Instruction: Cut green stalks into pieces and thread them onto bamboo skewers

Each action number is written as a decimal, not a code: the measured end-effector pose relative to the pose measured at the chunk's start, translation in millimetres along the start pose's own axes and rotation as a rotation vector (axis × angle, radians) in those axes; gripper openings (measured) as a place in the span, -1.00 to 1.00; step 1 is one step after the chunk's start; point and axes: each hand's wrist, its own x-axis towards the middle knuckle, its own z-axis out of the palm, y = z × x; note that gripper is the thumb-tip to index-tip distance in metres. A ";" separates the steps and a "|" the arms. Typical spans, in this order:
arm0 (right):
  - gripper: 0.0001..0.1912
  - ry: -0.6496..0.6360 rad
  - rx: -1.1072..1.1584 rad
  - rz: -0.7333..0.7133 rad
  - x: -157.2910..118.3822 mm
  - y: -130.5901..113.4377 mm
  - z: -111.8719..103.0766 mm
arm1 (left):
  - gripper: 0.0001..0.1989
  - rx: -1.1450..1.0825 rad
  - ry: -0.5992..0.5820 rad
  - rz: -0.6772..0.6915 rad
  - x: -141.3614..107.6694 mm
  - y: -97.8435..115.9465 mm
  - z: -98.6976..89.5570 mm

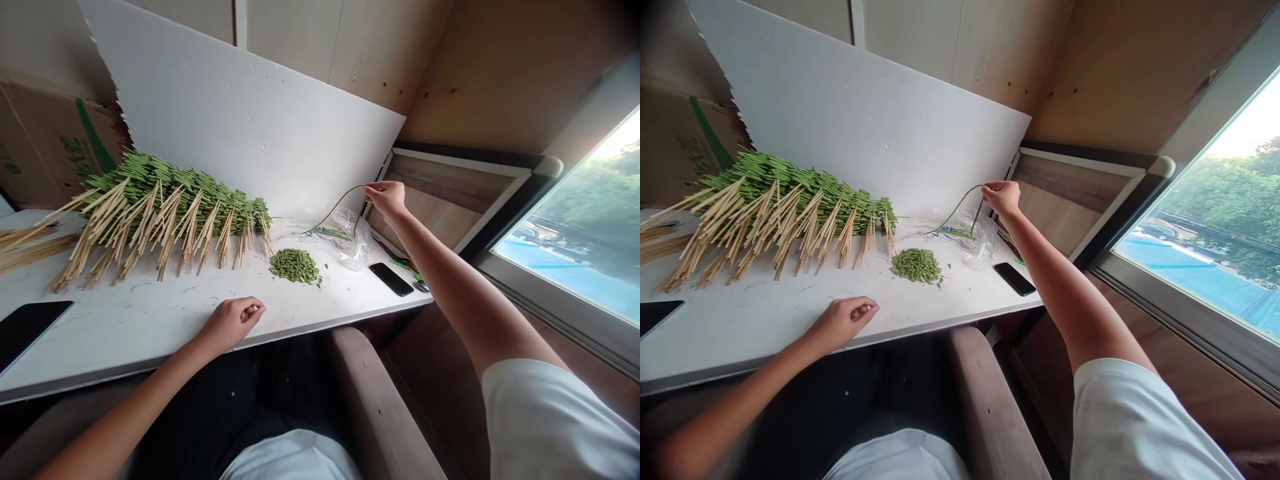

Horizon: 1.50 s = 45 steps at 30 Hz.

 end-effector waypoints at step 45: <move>-0.72 0.274 0.206 -0.053 28.1 -65.8 -105.8 | -0.64 0.012 0.041 0.010 0.8 5.1 -4.3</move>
